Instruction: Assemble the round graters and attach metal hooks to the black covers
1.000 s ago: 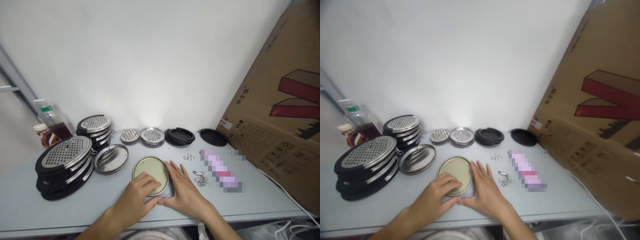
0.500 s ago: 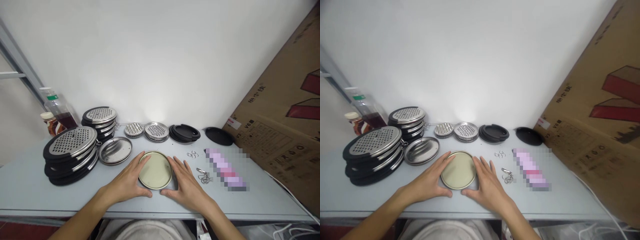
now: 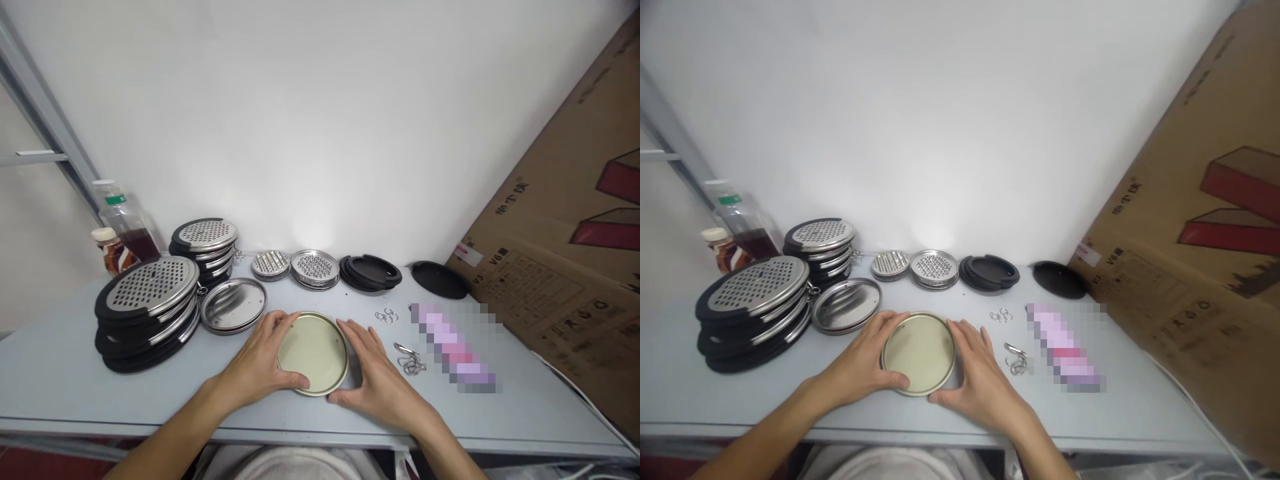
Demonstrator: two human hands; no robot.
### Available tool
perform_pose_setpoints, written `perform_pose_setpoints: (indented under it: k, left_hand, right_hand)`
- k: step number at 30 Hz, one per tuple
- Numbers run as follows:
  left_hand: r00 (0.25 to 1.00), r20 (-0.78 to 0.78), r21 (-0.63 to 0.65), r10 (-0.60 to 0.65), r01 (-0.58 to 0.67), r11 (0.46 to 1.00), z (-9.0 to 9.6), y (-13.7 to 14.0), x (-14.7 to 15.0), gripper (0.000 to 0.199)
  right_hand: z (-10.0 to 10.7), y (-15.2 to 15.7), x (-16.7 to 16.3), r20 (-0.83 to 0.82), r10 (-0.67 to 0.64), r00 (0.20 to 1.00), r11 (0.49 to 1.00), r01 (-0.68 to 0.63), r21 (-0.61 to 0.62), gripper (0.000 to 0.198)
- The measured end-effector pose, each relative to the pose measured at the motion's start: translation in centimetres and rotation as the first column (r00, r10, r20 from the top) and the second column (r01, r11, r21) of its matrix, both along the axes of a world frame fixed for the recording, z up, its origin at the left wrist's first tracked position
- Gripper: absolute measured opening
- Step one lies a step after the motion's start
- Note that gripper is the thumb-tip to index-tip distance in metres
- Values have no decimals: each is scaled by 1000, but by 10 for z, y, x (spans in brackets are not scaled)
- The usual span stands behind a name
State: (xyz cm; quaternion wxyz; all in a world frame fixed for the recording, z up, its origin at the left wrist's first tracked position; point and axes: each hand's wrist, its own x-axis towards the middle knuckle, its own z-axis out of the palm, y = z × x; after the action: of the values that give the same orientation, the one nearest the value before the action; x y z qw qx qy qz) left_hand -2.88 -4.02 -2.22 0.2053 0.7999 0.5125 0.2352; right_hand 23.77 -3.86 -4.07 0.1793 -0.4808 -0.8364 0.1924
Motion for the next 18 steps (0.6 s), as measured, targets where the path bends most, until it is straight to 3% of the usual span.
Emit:
perform_pose_setpoints:
  k: [8, 18]
  left_hand:
    - [996, 27, -6, -89, 90, 996, -6, 2, -4, 99]
    - [996, 18, 29, -85, 85, 996, -10, 2, -3, 91]
  right_hand:
    - [1, 3, 1, 39, 60, 997, 998, -59, -20, 122]
    - [3, 3, 0, 39, 51, 998, 998, -49, -41, 120]
